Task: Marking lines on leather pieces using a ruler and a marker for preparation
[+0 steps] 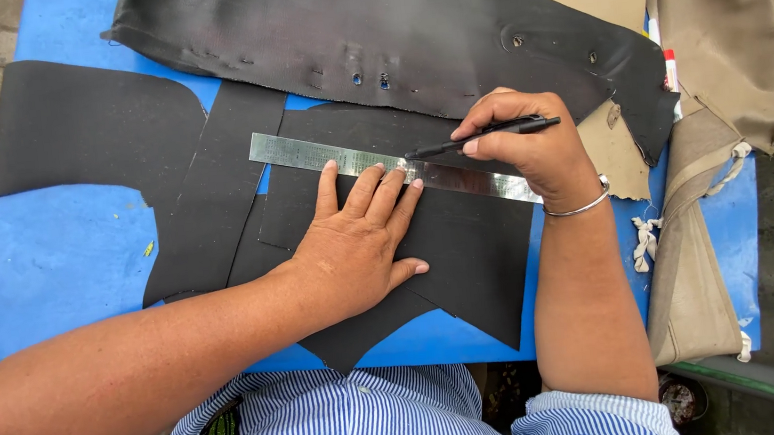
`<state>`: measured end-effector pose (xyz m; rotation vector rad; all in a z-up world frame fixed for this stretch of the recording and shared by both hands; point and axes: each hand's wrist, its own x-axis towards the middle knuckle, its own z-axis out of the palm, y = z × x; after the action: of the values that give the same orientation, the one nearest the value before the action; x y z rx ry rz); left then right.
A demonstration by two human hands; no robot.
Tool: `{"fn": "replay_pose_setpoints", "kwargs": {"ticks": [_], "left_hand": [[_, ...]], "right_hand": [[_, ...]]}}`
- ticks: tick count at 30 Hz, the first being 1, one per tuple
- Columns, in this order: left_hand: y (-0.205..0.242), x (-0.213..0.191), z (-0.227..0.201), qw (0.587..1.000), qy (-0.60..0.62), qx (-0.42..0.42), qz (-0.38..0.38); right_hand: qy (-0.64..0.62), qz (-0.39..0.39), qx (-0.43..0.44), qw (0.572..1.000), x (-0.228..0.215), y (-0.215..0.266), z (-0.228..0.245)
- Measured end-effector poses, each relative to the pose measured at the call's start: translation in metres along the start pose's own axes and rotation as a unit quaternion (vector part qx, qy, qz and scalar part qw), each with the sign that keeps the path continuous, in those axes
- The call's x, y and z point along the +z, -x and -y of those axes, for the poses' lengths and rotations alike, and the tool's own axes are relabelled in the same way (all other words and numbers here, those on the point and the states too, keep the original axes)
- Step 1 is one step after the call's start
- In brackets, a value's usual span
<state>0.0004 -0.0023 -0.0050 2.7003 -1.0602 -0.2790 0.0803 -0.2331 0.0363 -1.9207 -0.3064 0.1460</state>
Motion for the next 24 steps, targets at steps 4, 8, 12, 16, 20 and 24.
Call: {"fn": "replay_pose_setpoints", "kwargs": {"ticks": [4,8,12,16,20,24], "left_hand": [[0.0,-0.004,-0.002,1.0,0.006,0.002,0.01],[0.001,-0.004,-0.003,1.0,0.002,-0.001,0.019],[0.0,-0.004,-0.002,1.0,0.004,-0.003,0.025],[0.0,-0.004,-0.003,1.0,-0.001,0.0,0.019],[0.001,-0.001,-0.004,1.0,-0.007,-0.006,0.019],[0.0,-0.002,-0.003,1.0,-0.008,-0.005,0.02]], "right_hand": [[-0.011,-0.012,-0.017,1.0,0.009,-0.001,0.003],[0.037,0.002,-0.011,0.999,-0.004,0.002,0.008],[0.007,-0.031,0.022,0.999,-0.014,0.001,0.009],[-0.002,-0.015,0.001,1.0,-0.001,-0.005,0.005],[0.013,-0.026,0.014,0.999,-0.013,-0.002,0.002],[0.015,-0.058,0.028,0.998,-0.022,-0.003,-0.005]]}}
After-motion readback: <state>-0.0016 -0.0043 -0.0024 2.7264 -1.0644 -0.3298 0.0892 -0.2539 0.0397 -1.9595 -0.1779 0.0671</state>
